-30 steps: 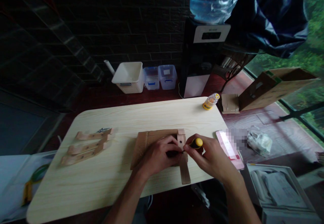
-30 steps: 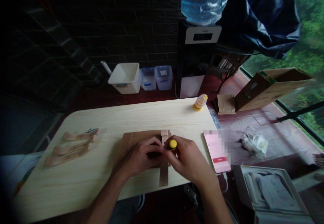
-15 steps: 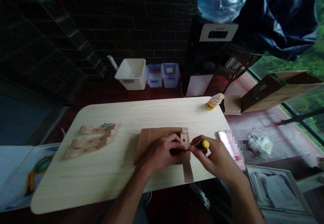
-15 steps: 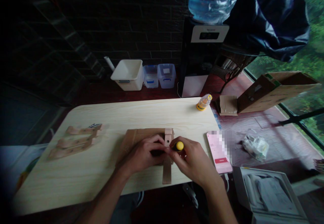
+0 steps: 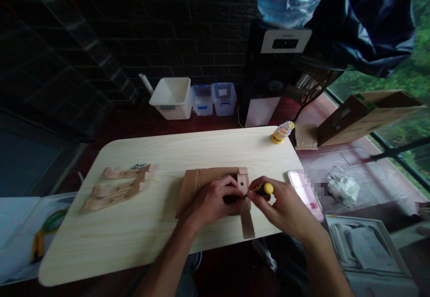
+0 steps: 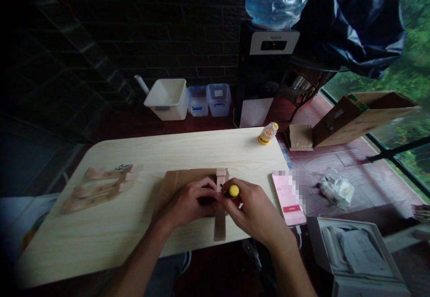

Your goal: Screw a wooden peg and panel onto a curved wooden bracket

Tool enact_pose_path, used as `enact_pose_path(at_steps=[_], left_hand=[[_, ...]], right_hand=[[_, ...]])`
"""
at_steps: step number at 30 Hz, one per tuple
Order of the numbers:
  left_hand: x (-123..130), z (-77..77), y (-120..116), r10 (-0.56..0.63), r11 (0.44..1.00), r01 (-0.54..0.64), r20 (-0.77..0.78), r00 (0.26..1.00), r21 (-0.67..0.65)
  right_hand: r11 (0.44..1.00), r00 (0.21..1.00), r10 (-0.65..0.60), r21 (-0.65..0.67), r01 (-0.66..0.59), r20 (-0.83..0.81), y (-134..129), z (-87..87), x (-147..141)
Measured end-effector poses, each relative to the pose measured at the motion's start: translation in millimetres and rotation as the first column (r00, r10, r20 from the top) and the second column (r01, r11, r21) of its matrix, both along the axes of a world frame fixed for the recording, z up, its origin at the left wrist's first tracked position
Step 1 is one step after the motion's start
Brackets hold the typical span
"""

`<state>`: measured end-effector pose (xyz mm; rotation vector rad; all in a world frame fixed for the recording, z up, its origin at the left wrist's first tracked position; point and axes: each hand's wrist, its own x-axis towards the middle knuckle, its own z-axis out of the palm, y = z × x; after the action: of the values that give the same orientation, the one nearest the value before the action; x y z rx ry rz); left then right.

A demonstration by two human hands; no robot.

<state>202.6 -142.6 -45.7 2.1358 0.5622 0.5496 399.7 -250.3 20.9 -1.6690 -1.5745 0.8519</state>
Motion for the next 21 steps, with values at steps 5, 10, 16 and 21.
enact_pose_path(at_steps=[5,10,16,21], left_hand=[[0,-1.4,0,-0.007,1.000,0.007,0.018,1.000,-0.015],[1,0.0,0,-0.002,1.000,0.002,0.011,1.000,-0.015],[1,0.9,0,-0.011,1.000,0.012,0.024,1.000,-0.014],[1,1.1,1,-0.015,1.000,0.015,0.031,0.999,-0.019]], right_hand=[[1.000,1.000,-0.005,0.000,0.005,-0.014,-1,-2.3,2],[1.000,1.000,-0.025,-0.008,0.025,0.003,-4,-4.4,5],[1.000,1.000,0.005,0.011,-0.004,-0.007,-3,3.5,2],[0.999,0.998,0.048,-0.023,-0.047,0.034,0,9.0,2]])
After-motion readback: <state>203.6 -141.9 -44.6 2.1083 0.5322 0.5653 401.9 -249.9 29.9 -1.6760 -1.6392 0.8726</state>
